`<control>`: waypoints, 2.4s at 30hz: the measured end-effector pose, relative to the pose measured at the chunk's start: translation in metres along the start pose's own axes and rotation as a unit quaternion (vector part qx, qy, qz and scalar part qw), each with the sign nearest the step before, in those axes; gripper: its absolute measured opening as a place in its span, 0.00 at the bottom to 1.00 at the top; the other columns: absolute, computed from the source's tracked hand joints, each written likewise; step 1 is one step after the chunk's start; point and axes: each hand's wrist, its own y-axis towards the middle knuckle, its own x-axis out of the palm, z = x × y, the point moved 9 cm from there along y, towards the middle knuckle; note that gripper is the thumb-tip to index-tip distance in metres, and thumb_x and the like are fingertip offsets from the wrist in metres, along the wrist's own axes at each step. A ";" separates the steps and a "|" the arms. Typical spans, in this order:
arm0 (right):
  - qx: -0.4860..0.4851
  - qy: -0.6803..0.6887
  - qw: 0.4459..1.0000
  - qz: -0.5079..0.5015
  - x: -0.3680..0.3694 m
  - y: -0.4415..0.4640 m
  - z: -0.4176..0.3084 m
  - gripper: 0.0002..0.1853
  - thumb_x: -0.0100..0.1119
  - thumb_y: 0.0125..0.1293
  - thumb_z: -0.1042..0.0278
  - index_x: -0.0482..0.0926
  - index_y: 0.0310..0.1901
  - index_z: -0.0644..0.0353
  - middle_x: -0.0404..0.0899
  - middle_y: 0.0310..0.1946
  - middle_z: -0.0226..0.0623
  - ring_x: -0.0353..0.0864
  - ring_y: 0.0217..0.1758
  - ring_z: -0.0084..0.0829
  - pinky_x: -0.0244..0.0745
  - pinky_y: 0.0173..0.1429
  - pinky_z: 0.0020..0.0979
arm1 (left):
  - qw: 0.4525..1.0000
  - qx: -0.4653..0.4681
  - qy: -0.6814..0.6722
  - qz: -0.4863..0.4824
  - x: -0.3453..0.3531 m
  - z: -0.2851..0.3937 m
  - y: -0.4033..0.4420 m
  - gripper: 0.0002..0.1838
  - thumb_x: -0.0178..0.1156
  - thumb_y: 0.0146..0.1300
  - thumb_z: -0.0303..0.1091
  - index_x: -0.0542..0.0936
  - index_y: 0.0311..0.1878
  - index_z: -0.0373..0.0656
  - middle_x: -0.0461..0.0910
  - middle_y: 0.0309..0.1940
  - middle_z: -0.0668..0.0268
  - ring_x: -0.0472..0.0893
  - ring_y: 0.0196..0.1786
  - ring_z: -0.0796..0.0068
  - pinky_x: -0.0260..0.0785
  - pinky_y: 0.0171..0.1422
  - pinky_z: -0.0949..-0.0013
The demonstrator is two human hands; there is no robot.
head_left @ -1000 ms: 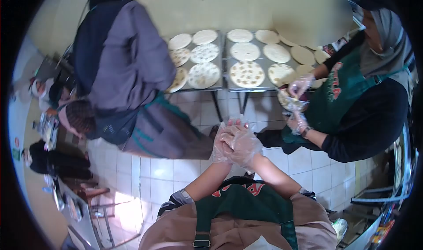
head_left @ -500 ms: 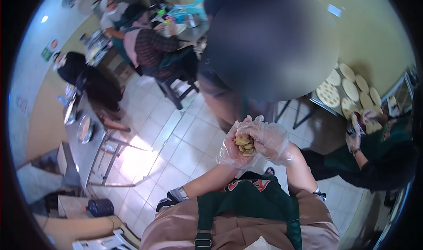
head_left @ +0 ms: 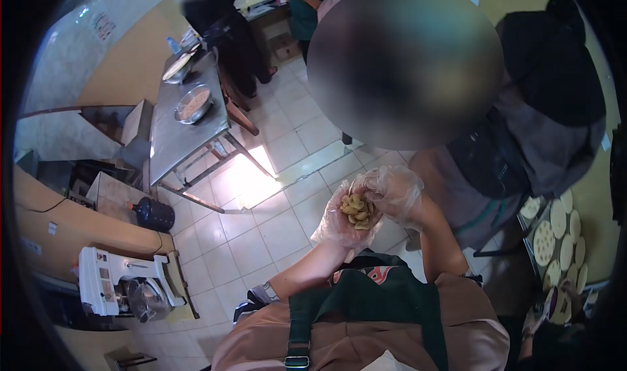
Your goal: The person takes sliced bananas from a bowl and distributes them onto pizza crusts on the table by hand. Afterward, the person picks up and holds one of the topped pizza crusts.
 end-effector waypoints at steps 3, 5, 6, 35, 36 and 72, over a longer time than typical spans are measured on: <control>-0.051 0.048 0.997 0.029 -0.011 0.038 0.007 0.09 0.47 0.52 0.68 0.73 0.33 0.60 0.73 0.31 0.42 0.72 0.35 0.41 0.67 0.39 0.35 | 1.000 0.023 0.002 0.008 0.005 0.035 0.027 0.17 0.42 0.59 0.46 0.72 0.43 0.46 0.73 0.43 0.63 0.72 0.47 0.67 0.62 0.53 0.58; -0.100 0.086 0.989 0.065 -0.024 0.057 0.013 0.07 0.48 0.50 0.68 0.73 0.31 0.58 0.73 0.28 0.42 0.72 0.33 0.43 0.67 0.37 0.37 | 0.999 0.035 0.007 0.032 0.008 0.055 0.051 0.17 0.42 0.59 0.45 0.72 0.43 0.45 0.73 0.43 0.63 0.72 0.47 0.67 0.64 0.52 0.59; -0.090 0.053 0.991 0.081 -0.028 0.064 0.022 0.07 0.49 0.50 0.67 0.73 0.31 0.58 0.73 0.29 0.41 0.72 0.34 0.43 0.67 0.37 0.37 | 0.999 0.032 -0.001 0.019 0.012 0.061 0.065 0.16 0.43 0.59 0.44 0.72 0.42 0.45 0.73 0.43 0.63 0.72 0.47 0.67 0.63 0.53 0.59; 0.307 0.021 0.885 0.349 -0.172 0.175 0.280 0.09 0.54 0.49 0.71 0.77 0.34 0.62 0.77 0.32 0.39 0.76 0.34 0.34 0.70 0.41 0.31 | 0.943 -0.301 0.124 0.062 0.046 0.103 0.386 0.14 0.45 0.55 0.39 0.74 0.37 0.40 0.76 0.36 0.61 0.75 0.41 0.67 0.65 0.52 0.64; 0.279 0.144 0.864 0.392 -0.173 0.183 0.297 0.08 0.54 0.50 0.73 0.77 0.33 0.62 0.77 0.31 0.36 0.75 0.33 0.30 0.70 0.40 0.28 | 0.936 -0.326 0.114 0.074 0.032 0.112 0.400 0.15 0.43 0.55 0.40 0.73 0.39 0.42 0.76 0.37 0.63 0.75 0.42 0.67 0.66 0.51 0.62; 0.209 0.566 0.427 0.674 -0.309 0.013 0.745 0.14 0.56 0.48 0.78 0.69 0.40 0.62 0.72 0.28 0.32 0.71 0.26 0.23 0.66 0.32 0.22 | 0.903 -0.327 0.091 0.264 0.055 0.042 0.719 0.14 0.43 0.55 0.43 0.74 0.39 0.50 0.73 0.39 0.66 0.70 0.47 0.64 0.57 0.56 0.51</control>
